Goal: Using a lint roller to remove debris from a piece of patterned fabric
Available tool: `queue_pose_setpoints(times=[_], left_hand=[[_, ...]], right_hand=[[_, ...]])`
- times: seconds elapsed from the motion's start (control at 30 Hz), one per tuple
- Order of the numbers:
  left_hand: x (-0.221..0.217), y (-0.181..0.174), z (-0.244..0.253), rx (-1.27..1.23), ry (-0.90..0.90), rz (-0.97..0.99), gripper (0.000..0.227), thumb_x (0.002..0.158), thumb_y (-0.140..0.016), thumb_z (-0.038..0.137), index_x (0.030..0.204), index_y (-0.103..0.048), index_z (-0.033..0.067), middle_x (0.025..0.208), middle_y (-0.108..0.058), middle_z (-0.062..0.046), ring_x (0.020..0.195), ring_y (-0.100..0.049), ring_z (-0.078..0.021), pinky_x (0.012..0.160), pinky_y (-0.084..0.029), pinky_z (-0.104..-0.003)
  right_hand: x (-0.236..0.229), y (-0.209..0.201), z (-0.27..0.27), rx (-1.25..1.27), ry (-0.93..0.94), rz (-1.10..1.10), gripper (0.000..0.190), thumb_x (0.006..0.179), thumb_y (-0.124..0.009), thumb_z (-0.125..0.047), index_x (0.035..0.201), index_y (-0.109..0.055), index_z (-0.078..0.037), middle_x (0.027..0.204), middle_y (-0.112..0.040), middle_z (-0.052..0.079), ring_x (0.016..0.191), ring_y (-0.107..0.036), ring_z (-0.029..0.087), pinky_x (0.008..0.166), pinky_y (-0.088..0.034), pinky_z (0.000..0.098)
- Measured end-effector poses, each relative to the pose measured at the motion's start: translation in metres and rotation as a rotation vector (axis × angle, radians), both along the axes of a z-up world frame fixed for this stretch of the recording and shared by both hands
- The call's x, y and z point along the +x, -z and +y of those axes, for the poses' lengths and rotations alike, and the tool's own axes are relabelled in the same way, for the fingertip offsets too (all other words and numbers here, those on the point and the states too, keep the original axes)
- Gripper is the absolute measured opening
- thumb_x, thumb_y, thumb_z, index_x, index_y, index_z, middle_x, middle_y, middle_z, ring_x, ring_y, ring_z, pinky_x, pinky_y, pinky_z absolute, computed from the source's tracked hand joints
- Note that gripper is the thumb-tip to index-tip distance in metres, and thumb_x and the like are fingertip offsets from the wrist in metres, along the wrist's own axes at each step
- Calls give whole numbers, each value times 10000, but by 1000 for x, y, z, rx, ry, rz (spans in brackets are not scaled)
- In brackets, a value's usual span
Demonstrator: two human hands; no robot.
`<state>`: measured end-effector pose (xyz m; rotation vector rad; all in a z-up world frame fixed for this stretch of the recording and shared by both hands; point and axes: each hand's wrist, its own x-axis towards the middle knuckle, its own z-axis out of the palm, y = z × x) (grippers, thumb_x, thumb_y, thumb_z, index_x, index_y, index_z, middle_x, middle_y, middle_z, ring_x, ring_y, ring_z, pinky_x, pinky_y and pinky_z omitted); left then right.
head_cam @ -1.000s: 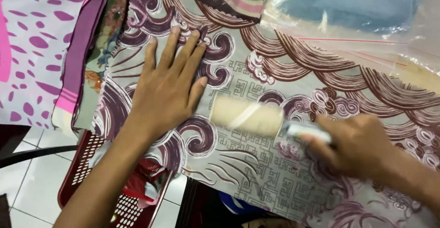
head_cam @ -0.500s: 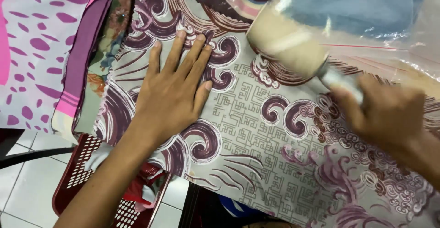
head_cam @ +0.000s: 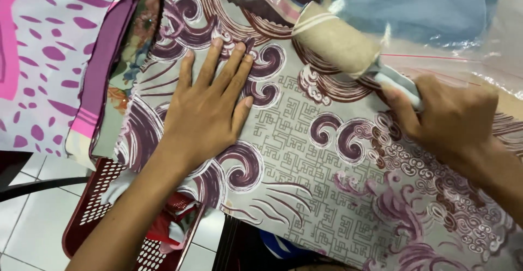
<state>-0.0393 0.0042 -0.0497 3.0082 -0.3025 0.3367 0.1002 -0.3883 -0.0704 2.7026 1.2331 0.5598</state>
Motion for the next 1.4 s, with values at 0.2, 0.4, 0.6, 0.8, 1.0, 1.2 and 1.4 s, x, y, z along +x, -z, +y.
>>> queue_pose_setpoints(times=[0.2,0.4,0.6,0.8,1.0,1.2,1.4], left_hand=[[1,4,1,15,-16,15,621,1092,-333,430,1616,-363,97,1681,-331,-80,1565,-137,-299,1237,-122,-566],[0,4,0,28,-8,15,623,1098,-346,429,1625,-361,96,1688,-329,-79,1571,-149,-306,1244,-146,-578],[0,3,0,18,-20,48,627,1098,-305,433,1627,-333,98,1694,-307,-67,1576,-117,-300,1247,-116,-577],[1,1,-1,25,-7,-4,601,1095,-384,398,1604,-412,80,1666,-387,-77,1558,-228,-329,1228,-178,-587],[1,-1,-3,21,-14,48,607,1098,-348,402,1619,-368,93,1679,-355,-80,1568,-187,-330,1230,-161,-597],[1,-5,-4,22,-12,36,595,1102,-362,387,1610,-385,76,1673,-366,-93,1563,-206,-341,1232,-165,-601],[1,-4,-4,7,-26,97,617,1105,-319,406,1630,-332,82,1689,-326,-94,1573,-144,-325,1244,-102,-587]], right_hand=[[-39,-1,5,144,-252,94,489,1060,-488,-463,689,-521,-145,467,-374,-32,327,-342,138,285,-294,375],[-7,7,5,38,-164,57,548,1108,-511,-503,698,-566,-143,470,-376,-38,353,-335,134,315,-258,363],[14,10,-26,-29,43,-60,489,1226,-559,-509,929,-656,-133,579,-450,-34,446,-337,119,439,-245,323],[-27,-8,-46,16,-115,58,424,1074,-514,-458,866,-648,-113,499,-447,5,406,-454,195,423,-324,386],[-6,4,-54,-68,27,77,517,1107,-492,-554,815,-618,-146,486,-426,-21,403,-411,175,437,-290,360],[-18,-10,-46,-100,272,22,499,1283,-562,-523,992,-659,-130,694,-591,52,603,-602,224,578,-428,365],[-75,-19,-27,55,-1,183,474,1073,-476,-500,776,-533,-136,504,-385,-4,372,-348,185,379,-261,404]])
